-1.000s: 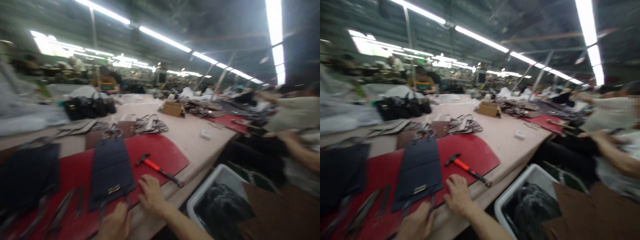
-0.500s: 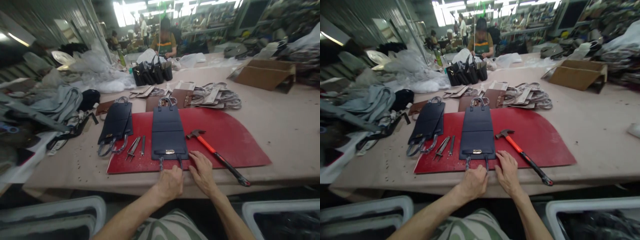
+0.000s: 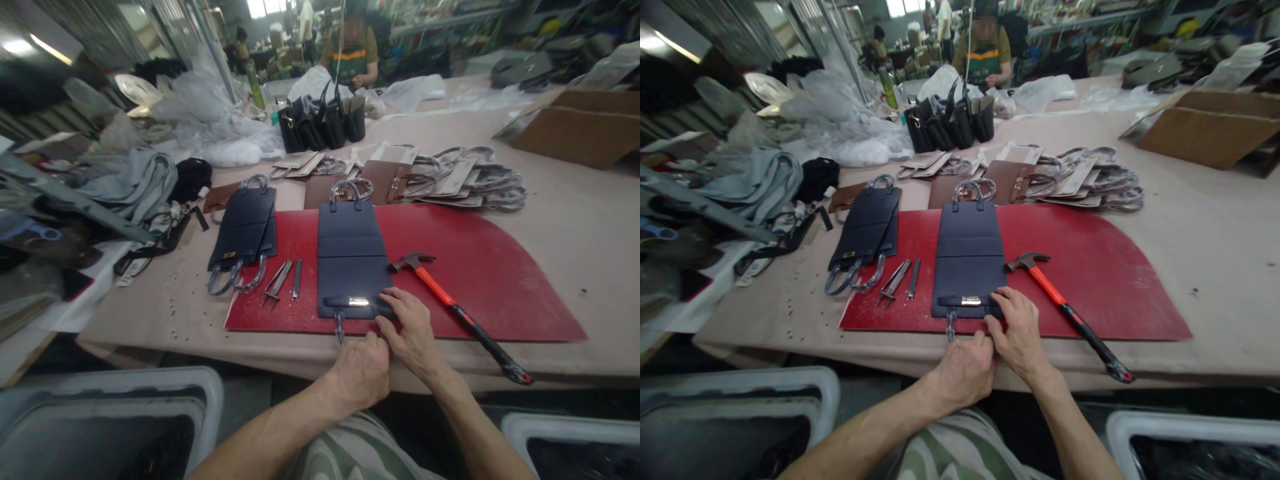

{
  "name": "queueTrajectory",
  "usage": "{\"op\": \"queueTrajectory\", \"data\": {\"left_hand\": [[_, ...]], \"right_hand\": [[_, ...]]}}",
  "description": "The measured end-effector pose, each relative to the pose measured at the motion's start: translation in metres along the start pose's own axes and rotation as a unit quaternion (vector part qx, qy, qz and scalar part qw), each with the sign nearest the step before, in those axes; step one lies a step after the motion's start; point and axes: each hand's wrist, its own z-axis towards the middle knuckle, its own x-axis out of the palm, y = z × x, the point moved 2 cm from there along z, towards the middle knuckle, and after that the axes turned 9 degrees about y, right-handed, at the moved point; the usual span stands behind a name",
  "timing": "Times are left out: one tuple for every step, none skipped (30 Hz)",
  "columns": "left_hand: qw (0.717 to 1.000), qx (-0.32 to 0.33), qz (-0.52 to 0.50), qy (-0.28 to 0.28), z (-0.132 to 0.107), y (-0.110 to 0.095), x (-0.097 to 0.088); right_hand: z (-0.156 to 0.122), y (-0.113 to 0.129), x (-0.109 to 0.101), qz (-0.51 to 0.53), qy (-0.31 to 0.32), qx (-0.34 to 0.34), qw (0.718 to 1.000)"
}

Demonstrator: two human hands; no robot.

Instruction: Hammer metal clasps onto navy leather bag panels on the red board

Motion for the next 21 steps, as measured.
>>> {"op": "queueTrajectory", "data": {"left_hand": [[1.000, 0.001, 0.001, -0.006, 0.000, -0.001, -0.001], [1.000, 0.003, 0.001, -0.012, 0.000, -0.001, -0.001], [1.000, 0.004, 0.000, -0.014, 0.000, -0.002, 0.000], [1.000, 0.004, -0.003, -0.013, 0.000, -0.002, 0.001], [1.000, 0.002, -0.009, -0.010, -0.001, -0.002, 0.003], [1.000, 0.000, -0.015, -0.006, -0.001, -0.001, 0.005], [1.000, 0.000, -0.021, -0.004, -0.001, -0.001, 0.007], [1.000, 0.003, -0.026, -0.006, -0.001, -0.001, 0.009], [0.999, 0.006, -0.030, -0.010, -0.001, -0.001, 0.011], [0.999, 0.009, -0.034, -0.016, -0.001, -0.001, 0.013], [0.999, 0.010, -0.038, -0.020, -0.002, -0.001, 0.014], [0.999, 0.012, -0.040, -0.025, -0.003, -0.001, 0.014], [0.999, 0.014, -0.041, -0.031, -0.005, -0.001, 0.014], [0.998, 0.020, -0.041, -0.042, -0.007, -0.001, 0.013], [0.997, 0.029, -0.040, -0.057, -0.010, 0.000, 0.011], [0.995, 0.043, -0.039, -0.079, -0.014, 0.001, 0.009], [0.992, 0.060, -0.041, -0.106, -0.018, 0.004, 0.006], [0.987, 0.074, -0.043, -0.138, -0.023, 0.009, 0.003], [0.981, 0.083, -0.048, -0.171, -0.028, 0.017, -0.001], [0.974, 0.079, -0.053, -0.207, -0.033, 0.027, -0.006], [0.966, 0.059, -0.059, -0.245, -0.039, 0.041, -0.011]], "right_hand": [[0.005, 0.003, 0.002, -0.003, 0.010, -0.010, 1.000], [0.010, 0.005, 0.003, -0.004, 0.021, -0.020, 1.000], [0.015, 0.006, 0.004, -0.005, 0.034, -0.028, 0.999], [0.019, 0.008, 0.005, -0.007, 0.048, -0.036, 0.998], [0.023, 0.009, 0.006, -0.011, 0.063, -0.043, 0.997], [0.026, 0.010, 0.007, -0.015, 0.077, -0.049, 0.996], [0.028, 0.012, 0.007, -0.020, 0.091, -0.054, 0.994], [0.031, 0.013, 0.008, -0.025, 0.102, -0.057, 0.993], [0.032, 0.014, 0.009, -0.031, 0.110, -0.059, 0.992], [0.034, 0.014, 0.009, -0.036, 0.113, -0.061, 0.991], [0.035, 0.014, 0.010, -0.039, 0.112, -0.063, 0.991], [0.035, 0.014, 0.010, -0.039, 0.107, -0.065, 0.991], [0.035, 0.014, 0.011, -0.037, 0.100, -0.069, 0.992], [0.035, 0.012, 0.011, -0.033, 0.091, -0.075, 0.992], [0.035, 0.011, 0.012, -0.030, 0.083, -0.080, 0.993], [0.034, 0.009, 0.012, -0.027, 0.076, -0.086, 0.993], [0.034, 0.007, 0.013, -0.027, 0.072, -0.092, 0.993], [0.034, 0.005, 0.014, -0.027, 0.067, -0.096, 0.993], [0.035, 0.003, 0.015, -0.028, 0.064, -0.099, 0.993], [0.035, 0.001, 0.016, -0.029, 0.060, -0.102, 0.993], [0.035, 0.000, 0.017, -0.031, 0.056, -0.106, 0.992]]}}
